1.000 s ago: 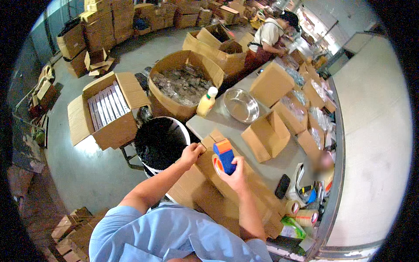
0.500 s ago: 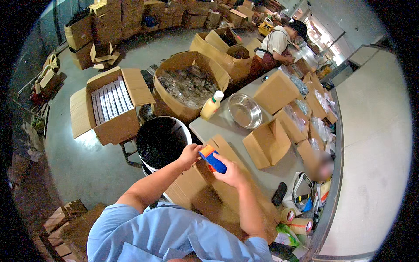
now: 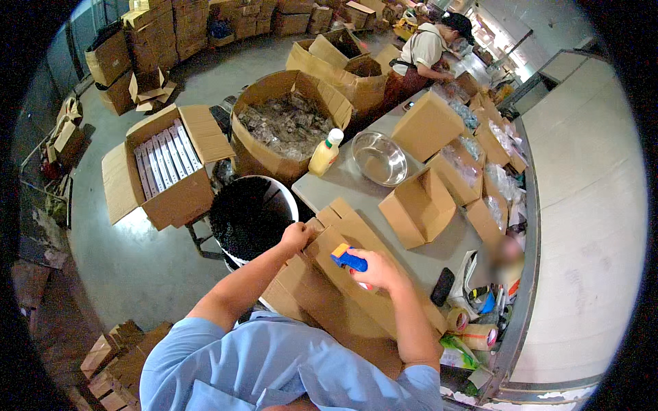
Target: The person places metal drawer slides and small bags of hardware into a long cardboard box, folds the flaps, and seals it with packing tape before moving the box to a stack on the floor.
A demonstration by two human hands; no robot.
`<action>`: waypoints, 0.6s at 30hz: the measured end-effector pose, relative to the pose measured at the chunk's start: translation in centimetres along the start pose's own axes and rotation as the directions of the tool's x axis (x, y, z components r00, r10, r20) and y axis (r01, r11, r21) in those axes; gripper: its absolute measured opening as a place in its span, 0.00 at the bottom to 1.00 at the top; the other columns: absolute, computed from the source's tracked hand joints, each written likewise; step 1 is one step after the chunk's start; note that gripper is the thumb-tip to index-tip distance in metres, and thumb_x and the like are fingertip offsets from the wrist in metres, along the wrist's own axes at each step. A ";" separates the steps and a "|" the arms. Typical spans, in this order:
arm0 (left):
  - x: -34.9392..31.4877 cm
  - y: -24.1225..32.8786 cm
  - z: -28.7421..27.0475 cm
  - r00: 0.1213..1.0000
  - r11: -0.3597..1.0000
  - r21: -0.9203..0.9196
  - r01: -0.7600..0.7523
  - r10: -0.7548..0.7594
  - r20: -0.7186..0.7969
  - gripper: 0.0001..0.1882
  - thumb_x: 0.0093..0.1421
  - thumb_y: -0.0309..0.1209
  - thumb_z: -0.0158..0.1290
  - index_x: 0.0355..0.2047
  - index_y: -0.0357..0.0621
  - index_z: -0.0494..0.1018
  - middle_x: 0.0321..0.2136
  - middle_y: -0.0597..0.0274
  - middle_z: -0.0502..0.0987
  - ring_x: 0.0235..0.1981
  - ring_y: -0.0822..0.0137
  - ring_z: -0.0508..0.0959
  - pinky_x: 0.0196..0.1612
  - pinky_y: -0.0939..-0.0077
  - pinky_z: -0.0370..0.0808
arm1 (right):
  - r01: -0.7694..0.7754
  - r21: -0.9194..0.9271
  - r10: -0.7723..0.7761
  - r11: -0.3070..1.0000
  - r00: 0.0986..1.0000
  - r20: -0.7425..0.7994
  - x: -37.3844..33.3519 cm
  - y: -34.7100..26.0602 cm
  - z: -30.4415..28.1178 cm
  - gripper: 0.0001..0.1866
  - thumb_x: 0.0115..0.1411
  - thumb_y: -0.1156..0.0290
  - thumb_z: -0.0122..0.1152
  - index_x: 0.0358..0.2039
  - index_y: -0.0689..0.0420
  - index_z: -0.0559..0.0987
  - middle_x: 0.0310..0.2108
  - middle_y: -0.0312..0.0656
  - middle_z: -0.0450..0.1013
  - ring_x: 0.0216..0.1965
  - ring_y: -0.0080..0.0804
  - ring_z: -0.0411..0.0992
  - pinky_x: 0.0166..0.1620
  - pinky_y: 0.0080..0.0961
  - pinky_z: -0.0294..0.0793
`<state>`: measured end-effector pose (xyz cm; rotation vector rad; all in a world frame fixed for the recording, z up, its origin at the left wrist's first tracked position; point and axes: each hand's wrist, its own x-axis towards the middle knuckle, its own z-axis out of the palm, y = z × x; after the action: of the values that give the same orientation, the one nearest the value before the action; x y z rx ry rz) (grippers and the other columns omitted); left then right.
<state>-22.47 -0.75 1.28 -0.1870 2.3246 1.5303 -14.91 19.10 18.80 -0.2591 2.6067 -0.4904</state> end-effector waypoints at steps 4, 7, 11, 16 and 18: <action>-1.0 0.4 0.3 0.995 0.947 0.321 -0.014 0.045 -0.091 0.22 0.55 0.39 0.53 0.46 0.44 0.60 0.40 0.43 0.72 0.36 0.41 0.76 0.38 0.52 0.74 | 0.026 0.048 -0.029 0.998 0.998 0.054 0.8 -0.2 -0.3 0.30 0.39 0.61 0.63 0.48 0.50 0.76 0.37 0.50 0.76 0.38 0.45 0.74 0.42 0.33 0.72; -0.3 -1.0 -0.6 0.981 0.905 0.408 -0.119 0.171 -0.095 0.21 0.54 0.34 0.53 0.47 0.46 0.61 0.40 0.46 0.73 0.38 0.45 0.76 0.38 0.55 0.74 | 0.007 0.060 -0.013 0.998 0.996 0.090 1.2 0.1 -0.6 0.30 0.38 0.62 0.62 0.47 0.49 0.77 0.37 0.48 0.76 0.38 0.44 0.74 0.42 0.32 0.72; -2.0 1.6 2.3 0.930 0.929 0.139 -0.342 0.356 -0.089 0.21 0.52 0.40 0.57 0.42 0.41 0.72 0.34 0.46 0.78 0.38 0.49 0.78 0.42 0.63 0.74 | -0.038 0.064 0.030 0.997 0.991 0.127 2.1 -0.2 -1.2 0.29 0.38 0.65 0.60 0.47 0.48 0.77 0.35 0.45 0.77 0.35 0.39 0.75 0.40 0.30 0.72; -3.3 3.1 1.9 0.961 0.963 0.013 -0.269 0.269 -0.060 0.27 0.52 0.43 0.59 0.47 0.41 0.69 0.36 0.46 0.78 0.39 0.54 0.79 0.41 0.67 0.74 | 0.001 0.099 -0.003 0.995 1.000 0.024 -3.1 4.9 0.8 0.30 0.39 0.66 0.62 0.49 0.46 0.75 0.35 0.45 0.76 0.34 0.40 0.75 0.39 0.30 0.72; -3.0 2.5 2.6 0.966 0.966 0.064 -0.250 0.253 -0.046 0.24 0.53 0.38 0.58 0.48 0.41 0.67 0.40 0.49 0.77 0.42 0.53 0.77 0.43 0.64 0.73 | -0.097 0.189 0.061 0.977 0.980 0.190 -8.3 9.1 0.8 0.30 0.41 0.67 0.62 0.50 0.45 0.75 0.36 0.46 0.76 0.34 0.40 0.75 0.39 0.30 0.72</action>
<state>-19.84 2.35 3.63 0.0871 2.5109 1.5877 -8.20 29.39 18.06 -0.1269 2.3591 -0.6603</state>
